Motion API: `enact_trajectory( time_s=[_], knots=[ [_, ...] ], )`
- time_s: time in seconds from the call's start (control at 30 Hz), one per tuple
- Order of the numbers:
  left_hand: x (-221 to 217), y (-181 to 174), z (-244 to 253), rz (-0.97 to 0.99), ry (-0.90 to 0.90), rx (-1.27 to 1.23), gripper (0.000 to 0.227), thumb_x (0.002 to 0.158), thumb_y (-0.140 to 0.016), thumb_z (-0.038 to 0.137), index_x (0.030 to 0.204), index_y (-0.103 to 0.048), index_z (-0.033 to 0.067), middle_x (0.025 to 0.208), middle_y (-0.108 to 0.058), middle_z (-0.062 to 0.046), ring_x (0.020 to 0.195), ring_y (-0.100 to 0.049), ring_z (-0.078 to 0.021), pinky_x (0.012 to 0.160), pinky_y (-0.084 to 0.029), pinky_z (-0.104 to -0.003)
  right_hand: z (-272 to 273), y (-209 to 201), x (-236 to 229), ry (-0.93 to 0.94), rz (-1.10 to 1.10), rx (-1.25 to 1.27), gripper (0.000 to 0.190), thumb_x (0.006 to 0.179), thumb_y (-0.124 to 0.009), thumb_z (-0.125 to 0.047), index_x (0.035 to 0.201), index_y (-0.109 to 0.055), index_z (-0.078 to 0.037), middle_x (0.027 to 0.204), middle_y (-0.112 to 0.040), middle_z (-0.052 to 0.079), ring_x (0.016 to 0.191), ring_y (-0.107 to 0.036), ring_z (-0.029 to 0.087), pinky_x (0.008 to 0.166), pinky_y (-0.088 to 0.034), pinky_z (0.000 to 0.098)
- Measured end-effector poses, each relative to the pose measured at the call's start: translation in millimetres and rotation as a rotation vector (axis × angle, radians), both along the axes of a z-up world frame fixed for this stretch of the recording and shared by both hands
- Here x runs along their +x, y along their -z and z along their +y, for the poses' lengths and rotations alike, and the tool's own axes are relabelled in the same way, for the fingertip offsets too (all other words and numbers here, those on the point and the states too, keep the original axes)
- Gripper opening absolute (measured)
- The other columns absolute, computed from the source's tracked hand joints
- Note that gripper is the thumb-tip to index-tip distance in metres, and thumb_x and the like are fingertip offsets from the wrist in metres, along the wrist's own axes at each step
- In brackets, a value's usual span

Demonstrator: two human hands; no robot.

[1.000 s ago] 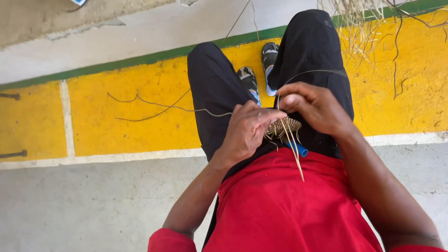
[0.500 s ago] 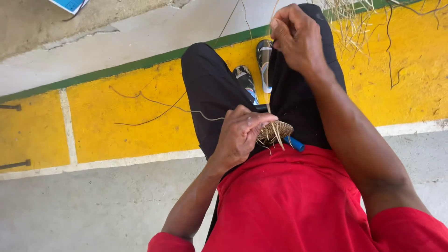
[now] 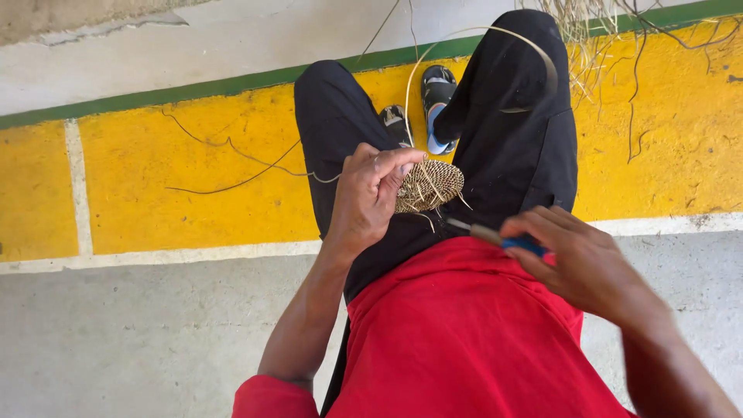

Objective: The person is weaving a small circular object, possibly a coaster, using dried plant fibers or straw.

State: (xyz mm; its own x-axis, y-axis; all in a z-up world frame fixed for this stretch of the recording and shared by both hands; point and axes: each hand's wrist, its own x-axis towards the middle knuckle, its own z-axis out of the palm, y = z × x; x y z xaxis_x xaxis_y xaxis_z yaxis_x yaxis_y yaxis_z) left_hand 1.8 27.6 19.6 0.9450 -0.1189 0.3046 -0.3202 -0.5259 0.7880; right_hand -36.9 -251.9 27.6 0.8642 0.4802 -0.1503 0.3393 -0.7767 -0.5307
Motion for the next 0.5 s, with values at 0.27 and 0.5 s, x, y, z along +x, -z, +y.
enact_trajectory(
  time_s=[0.27,0.5],
  knots=[
    [-4,29,-22,0.052,0.209,0.186,0.018,0.099,-0.069,0.013,0.112,-0.079,0.0204,0.096,-0.075,0.001,0.086,-0.057,-0.0196,0.081,-0.041,-0.035,-13,29,-16,-0.032,0.079,-0.069,0.028,0.082,-0.076,-0.021,0.110,-0.075,-0.018,0.102,-0.070,0.003,0.102,-0.066,0.024,0.086,-0.056,0.0382],
    [-19,22,-31,0.114,0.269,0.151,0.029,0.093,-0.065,0.008,0.118,-0.075,0.0203,0.099,-0.075,0.004,0.092,-0.060,-0.0160,0.084,-0.039,-0.035,16,31,44,0.300,0.283,0.280,0.015,0.095,-0.067,-0.018,0.106,-0.075,-0.010,0.092,-0.074,0.006,0.078,-0.071,0.019,0.073,-0.057,0.0339]
  ],
)
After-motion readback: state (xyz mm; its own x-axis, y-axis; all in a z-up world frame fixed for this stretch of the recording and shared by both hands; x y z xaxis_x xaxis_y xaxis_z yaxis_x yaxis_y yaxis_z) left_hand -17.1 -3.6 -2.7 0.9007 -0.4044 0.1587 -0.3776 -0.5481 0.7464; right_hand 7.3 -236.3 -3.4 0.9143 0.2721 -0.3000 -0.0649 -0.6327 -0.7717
